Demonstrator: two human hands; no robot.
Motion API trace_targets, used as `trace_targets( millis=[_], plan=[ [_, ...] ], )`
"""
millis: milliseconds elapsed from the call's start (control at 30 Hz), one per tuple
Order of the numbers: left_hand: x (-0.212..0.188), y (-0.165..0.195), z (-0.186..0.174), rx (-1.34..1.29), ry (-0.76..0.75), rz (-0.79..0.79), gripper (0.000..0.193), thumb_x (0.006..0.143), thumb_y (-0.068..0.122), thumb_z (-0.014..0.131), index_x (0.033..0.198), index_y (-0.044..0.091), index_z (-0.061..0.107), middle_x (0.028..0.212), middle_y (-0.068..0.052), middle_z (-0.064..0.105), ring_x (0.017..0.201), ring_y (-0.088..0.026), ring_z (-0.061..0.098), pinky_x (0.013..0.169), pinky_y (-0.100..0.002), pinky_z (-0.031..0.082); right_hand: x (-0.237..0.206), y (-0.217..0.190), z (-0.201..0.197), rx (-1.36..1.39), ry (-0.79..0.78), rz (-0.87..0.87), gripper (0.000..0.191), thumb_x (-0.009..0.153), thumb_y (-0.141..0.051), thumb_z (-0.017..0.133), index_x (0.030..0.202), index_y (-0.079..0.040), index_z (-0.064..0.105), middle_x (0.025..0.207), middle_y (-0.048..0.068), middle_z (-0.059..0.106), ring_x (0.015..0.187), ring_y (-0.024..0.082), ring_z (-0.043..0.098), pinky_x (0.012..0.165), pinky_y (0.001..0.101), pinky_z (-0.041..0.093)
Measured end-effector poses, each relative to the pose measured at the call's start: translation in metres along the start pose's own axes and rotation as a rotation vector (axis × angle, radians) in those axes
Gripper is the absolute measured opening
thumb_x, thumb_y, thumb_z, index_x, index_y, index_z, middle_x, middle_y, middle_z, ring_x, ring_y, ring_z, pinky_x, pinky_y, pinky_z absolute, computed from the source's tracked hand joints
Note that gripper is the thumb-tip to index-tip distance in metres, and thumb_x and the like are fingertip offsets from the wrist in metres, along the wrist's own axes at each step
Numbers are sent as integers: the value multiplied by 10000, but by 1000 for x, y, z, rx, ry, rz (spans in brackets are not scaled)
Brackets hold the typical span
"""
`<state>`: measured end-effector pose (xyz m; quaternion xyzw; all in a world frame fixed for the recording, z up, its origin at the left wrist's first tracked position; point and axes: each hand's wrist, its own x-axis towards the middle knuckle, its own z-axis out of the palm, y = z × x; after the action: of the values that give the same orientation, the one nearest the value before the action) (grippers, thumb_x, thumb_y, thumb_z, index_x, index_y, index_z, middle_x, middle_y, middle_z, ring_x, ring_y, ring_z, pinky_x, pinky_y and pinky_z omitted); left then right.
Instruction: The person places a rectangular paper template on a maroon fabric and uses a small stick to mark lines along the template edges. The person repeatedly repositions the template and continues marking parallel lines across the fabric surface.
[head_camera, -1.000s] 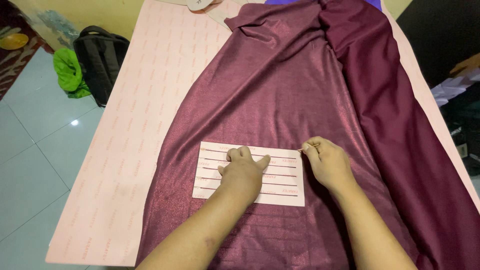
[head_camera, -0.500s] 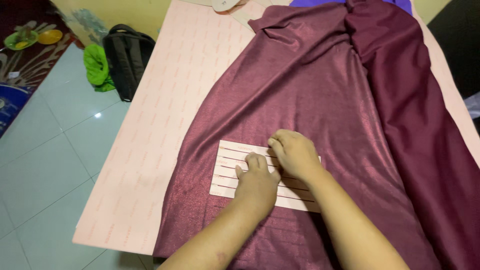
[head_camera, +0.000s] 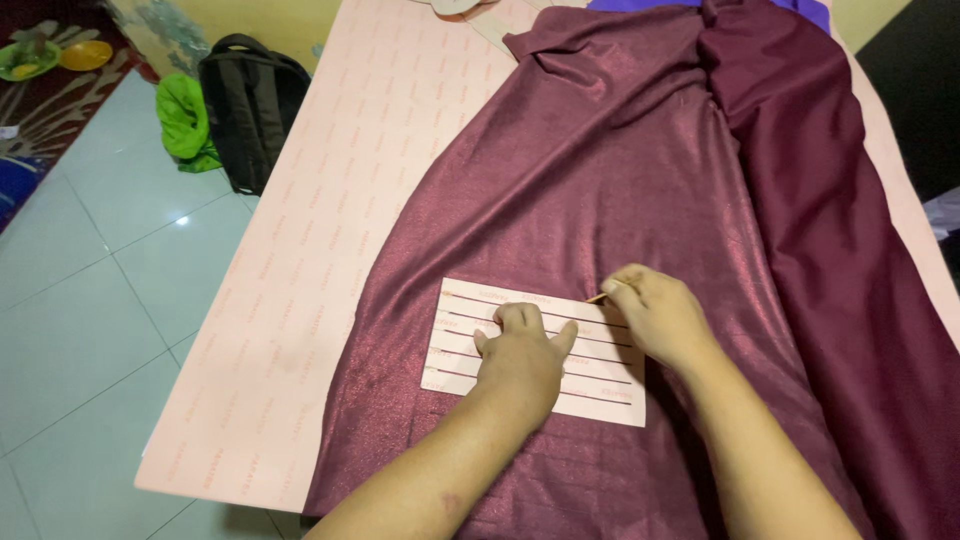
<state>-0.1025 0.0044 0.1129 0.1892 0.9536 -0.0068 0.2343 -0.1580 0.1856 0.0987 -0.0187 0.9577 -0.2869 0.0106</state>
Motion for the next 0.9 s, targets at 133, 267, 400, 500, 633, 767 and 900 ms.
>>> trace_targets(
  millis=[133,267,400,500,633,767,900],
  plan=[
    [-1,19,-23,229,-93,-3,1077,885,200,779,1699,176,74,1460,-514,333,1309,-570,466,980,-491,565,-26,41,-24,16,83,133,293,976,-312,586,1054,-84,754,953,97,800,912,243,761,848,376,558],
    [10,35,-48,-9,-380,-62,1193,865,195,847,1665,345,-25,1556,-471,159,1429,-598,321,1139,-522,407,-42,57,-29,79,116,38,279,983,-293,600,1049,-63,744,964,100,790,917,237,757,834,363,557],
    [10,48,-53,69,-338,-52,1162,882,171,802,1677,326,-30,1513,-506,257,1388,-629,397,1142,-536,416,-51,64,-31,32,173,28,272,979,-288,613,1047,-66,755,976,108,780,921,252,746,820,374,554],
    [12,52,-52,64,-343,-61,1170,876,165,808,1674,346,-28,1513,-502,260,1388,-622,401,1152,-520,414,-59,67,-29,-24,216,-105,279,982,-296,621,1035,-59,759,1008,114,775,926,278,732,810,381,554],
    [14,54,-48,107,-397,-35,1199,874,178,816,1675,321,-64,1512,-496,246,1385,-622,399,1159,-517,403,-79,73,-27,-39,180,-158,263,978,-283,625,1020,-62,763,1016,111,779,924,279,732,806,380,555],
    [14,56,-45,105,-354,-51,1182,880,170,798,1676,324,-62,1503,-516,247,1374,-632,411,1152,-530,413,-82,76,-29,112,208,-14,248,975,-261,633,1059,-64,757,982,119,779,885,238,756,793,359,564],
    [14,55,-46,124,-355,-22,1167,885,200,801,1677,305,-49,1486,-516,263,1361,-628,422,1138,-540,419,-73,75,-28,158,221,54,244,980,-253,633,1067,-63,758,972,113,787,873,229,754,790,355,561]
  ],
)
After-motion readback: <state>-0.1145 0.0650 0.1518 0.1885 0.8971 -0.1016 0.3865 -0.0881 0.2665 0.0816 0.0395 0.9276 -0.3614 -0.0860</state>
